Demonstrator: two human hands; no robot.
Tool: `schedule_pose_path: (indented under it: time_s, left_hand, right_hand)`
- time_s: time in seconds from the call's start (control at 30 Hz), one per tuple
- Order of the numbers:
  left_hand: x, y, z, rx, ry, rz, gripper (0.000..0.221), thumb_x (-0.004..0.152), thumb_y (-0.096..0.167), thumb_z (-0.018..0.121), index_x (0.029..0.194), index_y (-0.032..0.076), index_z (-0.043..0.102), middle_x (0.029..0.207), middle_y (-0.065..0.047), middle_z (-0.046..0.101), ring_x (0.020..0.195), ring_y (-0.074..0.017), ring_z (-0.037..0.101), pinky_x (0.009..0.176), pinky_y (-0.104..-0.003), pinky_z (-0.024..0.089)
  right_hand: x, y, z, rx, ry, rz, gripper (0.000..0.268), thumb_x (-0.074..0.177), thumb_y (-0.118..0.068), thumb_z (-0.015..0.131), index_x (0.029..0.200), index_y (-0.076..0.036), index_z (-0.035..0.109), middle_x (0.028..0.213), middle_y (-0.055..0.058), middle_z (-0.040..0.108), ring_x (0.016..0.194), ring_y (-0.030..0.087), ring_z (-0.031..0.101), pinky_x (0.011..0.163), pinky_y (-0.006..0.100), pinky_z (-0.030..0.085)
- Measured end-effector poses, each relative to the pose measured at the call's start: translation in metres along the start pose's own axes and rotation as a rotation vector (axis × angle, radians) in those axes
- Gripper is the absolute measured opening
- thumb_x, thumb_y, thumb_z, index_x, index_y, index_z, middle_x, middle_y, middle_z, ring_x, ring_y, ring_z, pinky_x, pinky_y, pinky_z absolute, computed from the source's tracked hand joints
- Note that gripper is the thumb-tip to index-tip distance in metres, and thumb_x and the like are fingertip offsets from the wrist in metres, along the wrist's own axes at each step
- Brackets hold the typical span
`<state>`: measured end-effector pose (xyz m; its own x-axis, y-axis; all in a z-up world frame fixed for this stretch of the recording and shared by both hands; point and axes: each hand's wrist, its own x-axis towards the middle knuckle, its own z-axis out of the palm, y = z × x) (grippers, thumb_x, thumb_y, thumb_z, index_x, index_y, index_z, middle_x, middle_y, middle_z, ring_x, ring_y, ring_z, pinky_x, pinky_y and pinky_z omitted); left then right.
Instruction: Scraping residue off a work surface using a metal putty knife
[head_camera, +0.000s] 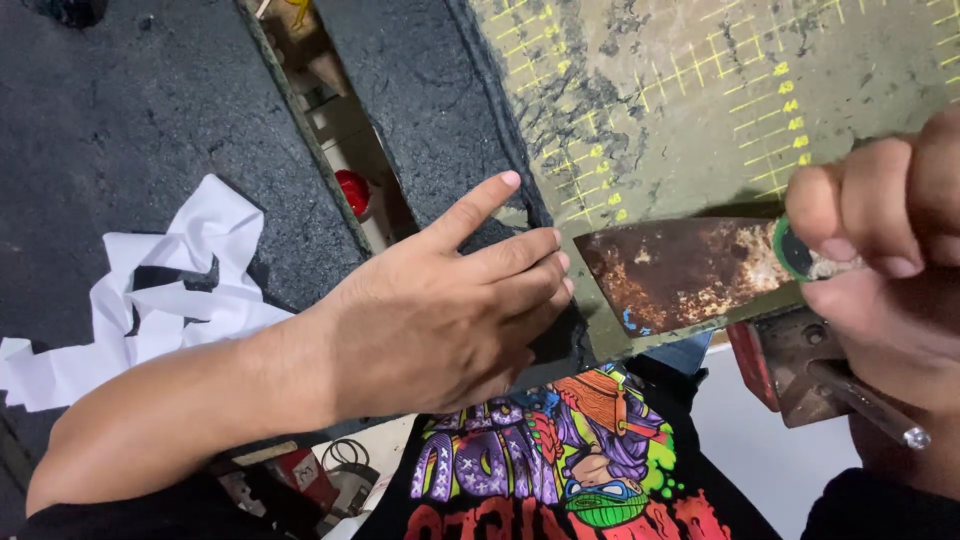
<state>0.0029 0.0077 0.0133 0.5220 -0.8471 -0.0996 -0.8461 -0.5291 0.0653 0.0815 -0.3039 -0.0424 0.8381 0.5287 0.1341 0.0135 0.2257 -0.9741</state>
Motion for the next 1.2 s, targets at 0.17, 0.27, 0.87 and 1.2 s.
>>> schedule_pose_path:
  time_s: [0.17, 0.27, 0.87, 1.2]
  left_hand:
    - [-0.001, 0.001, -0.001, 0.002, 0.016, -0.023, 0.059, 0.096, 0.058, 0.049, 0.133, 0.015, 0.068, 0.134, -0.008, 0.062, 0.133, -0.0283, 0.052, 0.121, -0.065, 0.030]
    - [-0.001, 0.000, 0.001, -0.024, 0.047, -0.039, 0.055, 0.099, 0.052, 0.047, 0.132, 0.014, 0.069, 0.134, -0.007, 0.064, 0.133, -0.0283, 0.054, 0.120, -0.066, 0.031]
    - [0.001, -0.005, -0.004, -0.114, 0.043, -0.013, 0.042, 0.099, 0.051, 0.054, 0.112, 0.018, 0.076, 0.119, -0.003, 0.069, 0.128, -0.0288, 0.058, 0.120, -0.064, 0.032]
    - [-0.006, -0.024, 0.021, -0.286, 0.247, 0.100, 0.035, 0.102, 0.038, 0.062, 0.124, 0.013, 0.076, 0.119, -0.008, 0.073, 0.126, -0.0298, 0.065, 0.120, -0.058, 0.035]
  right_hand:
    - [0.002, -0.012, 0.015, 0.244, 0.146, 0.096, 0.024, 0.084, -0.031, 0.053, 0.070, -0.029, 0.033, 0.063, -0.014, 0.024, 0.051, -0.003, 0.024, 0.060, 0.016, 0.026]
    - [0.005, -0.018, 0.019, 0.244, 0.131, 0.108, 0.029, 0.092, -0.035, 0.053, 0.069, -0.030, 0.036, 0.064, -0.015, 0.027, 0.051, -0.002, 0.027, 0.060, 0.018, 0.028]
    - [0.011, -0.015, 0.016, 0.203, 0.137, 0.153, 0.031, 0.090, -0.044, 0.060, 0.075, -0.032, 0.036, 0.062, -0.013, 0.025, 0.055, 0.003, 0.024, 0.070, 0.021, 0.029]
    - [0.016, -0.011, 0.012, 0.183, 0.279, 0.185, 0.028, 0.101, -0.032, 0.051, 0.082, -0.028, 0.032, 0.079, -0.014, 0.024, 0.068, 0.000, 0.021, 0.083, 0.021, 0.028]
